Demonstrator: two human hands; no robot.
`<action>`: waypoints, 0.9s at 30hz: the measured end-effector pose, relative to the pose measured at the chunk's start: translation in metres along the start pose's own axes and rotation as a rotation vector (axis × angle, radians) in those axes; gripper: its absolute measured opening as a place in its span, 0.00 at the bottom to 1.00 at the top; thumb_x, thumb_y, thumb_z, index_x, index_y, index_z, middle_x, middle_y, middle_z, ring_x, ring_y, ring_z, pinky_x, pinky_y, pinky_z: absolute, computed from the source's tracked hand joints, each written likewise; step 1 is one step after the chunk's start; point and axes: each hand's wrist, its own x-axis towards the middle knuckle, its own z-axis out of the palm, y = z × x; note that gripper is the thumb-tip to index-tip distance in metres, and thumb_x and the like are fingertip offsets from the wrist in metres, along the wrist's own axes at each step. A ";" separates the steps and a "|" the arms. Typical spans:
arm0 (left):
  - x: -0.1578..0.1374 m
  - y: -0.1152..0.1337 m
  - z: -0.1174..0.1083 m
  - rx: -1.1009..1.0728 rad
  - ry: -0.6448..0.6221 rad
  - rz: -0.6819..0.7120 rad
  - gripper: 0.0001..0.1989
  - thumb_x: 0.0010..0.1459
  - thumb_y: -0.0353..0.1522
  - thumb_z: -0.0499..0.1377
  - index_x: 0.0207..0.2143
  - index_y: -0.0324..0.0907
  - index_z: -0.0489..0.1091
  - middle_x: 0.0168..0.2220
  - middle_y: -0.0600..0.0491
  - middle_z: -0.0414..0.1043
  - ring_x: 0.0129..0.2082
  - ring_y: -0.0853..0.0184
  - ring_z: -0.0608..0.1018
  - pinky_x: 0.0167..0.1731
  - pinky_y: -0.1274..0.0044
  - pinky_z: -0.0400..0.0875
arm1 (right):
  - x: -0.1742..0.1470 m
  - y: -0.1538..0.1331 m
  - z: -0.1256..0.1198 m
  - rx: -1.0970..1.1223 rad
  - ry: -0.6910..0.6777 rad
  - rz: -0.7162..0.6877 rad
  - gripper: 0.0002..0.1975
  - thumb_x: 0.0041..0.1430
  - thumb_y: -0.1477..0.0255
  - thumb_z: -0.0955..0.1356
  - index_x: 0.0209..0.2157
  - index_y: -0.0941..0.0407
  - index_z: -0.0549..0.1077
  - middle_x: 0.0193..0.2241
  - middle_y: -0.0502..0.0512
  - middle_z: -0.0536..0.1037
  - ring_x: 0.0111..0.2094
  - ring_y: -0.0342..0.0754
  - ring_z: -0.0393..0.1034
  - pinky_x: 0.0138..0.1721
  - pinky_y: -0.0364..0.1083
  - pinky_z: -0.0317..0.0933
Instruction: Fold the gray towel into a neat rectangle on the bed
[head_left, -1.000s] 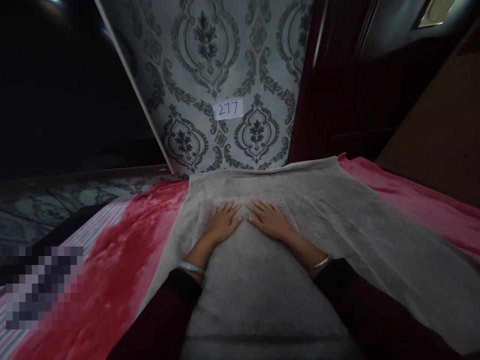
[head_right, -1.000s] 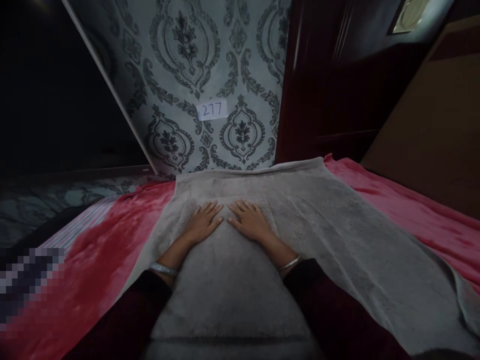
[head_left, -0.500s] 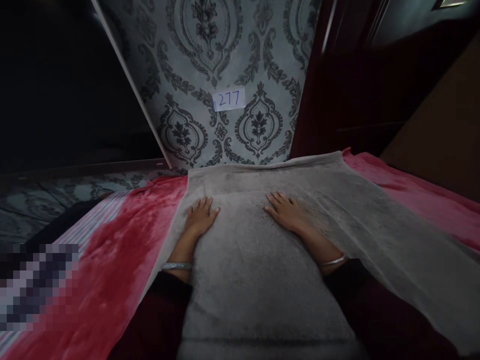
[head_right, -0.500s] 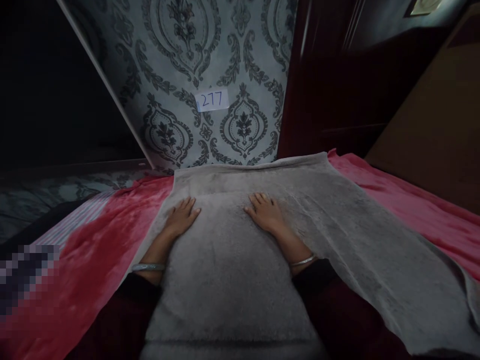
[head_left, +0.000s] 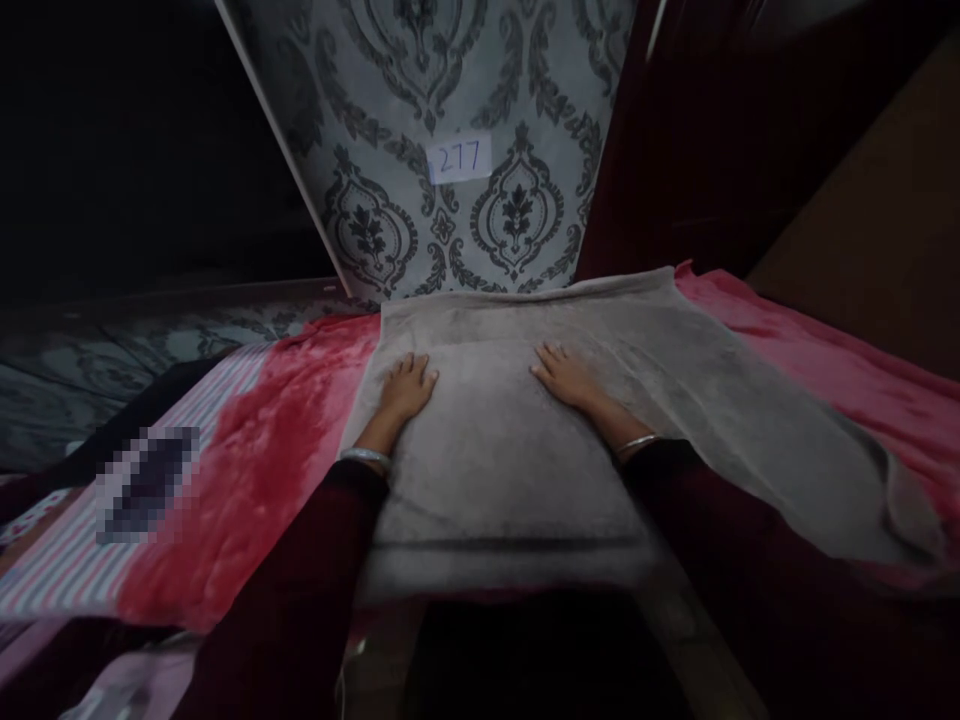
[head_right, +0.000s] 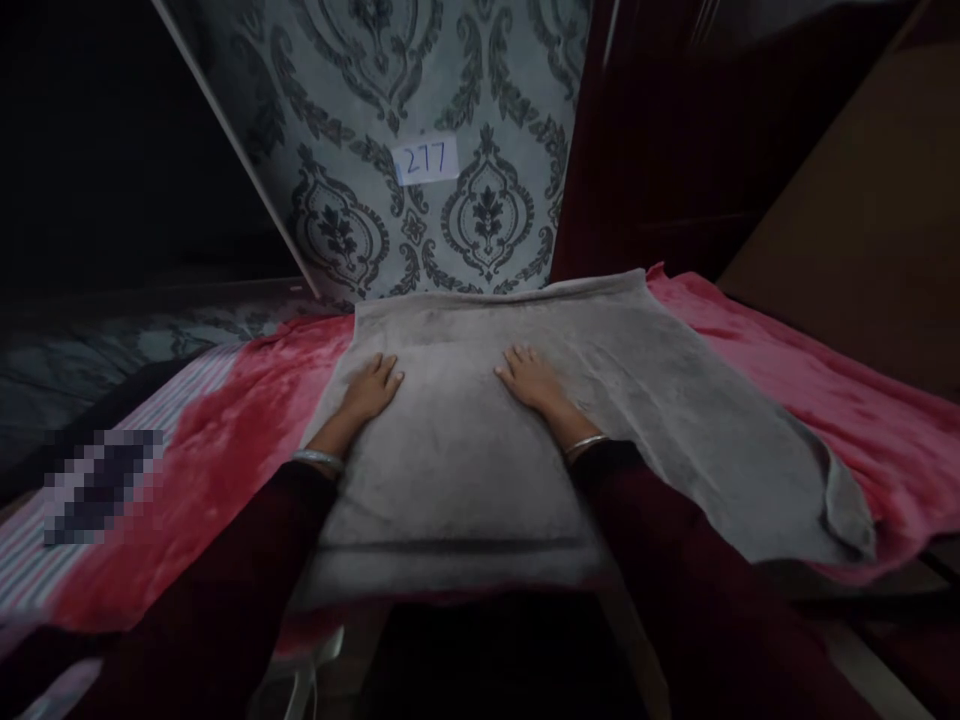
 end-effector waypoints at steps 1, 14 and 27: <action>-0.007 -0.003 0.001 -0.012 -0.022 0.012 0.32 0.71 0.43 0.44 0.72 0.39 0.52 0.74 0.39 0.43 0.72 0.49 0.53 0.68 0.62 0.49 | -0.007 0.004 0.001 0.012 -0.004 -0.007 0.32 0.72 0.60 0.58 0.70 0.62 0.57 0.72 0.63 0.50 0.72 0.62 0.42 0.70 0.56 0.41; -0.157 -0.048 0.011 -0.384 0.120 0.148 0.30 0.62 0.44 0.54 0.62 0.39 0.68 0.62 0.43 0.70 0.61 0.56 0.71 0.62 0.65 0.64 | -0.194 0.045 0.011 0.405 0.224 -0.135 0.28 0.67 0.57 0.62 0.64 0.53 0.68 0.61 0.60 0.72 0.62 0.60 0.65 0.64 0.62 0.58; -0.193 -0.004 0.007 -0.192 0.209 -0.175 0.26 0.65 0.33 0.52 0.65 0.42 0.65 0.51 0.43 0.79 0.48 0.52 0.81 0.48 0.65 0.73 | -0.212 0.012 0.019 0.472 0.377 -0.021 0.25 0.60 0.67 0.66 0.59 0.54 0.73 0.56 0.59 0.77 0.50 0.58 0.74 0.53 0.58 0.69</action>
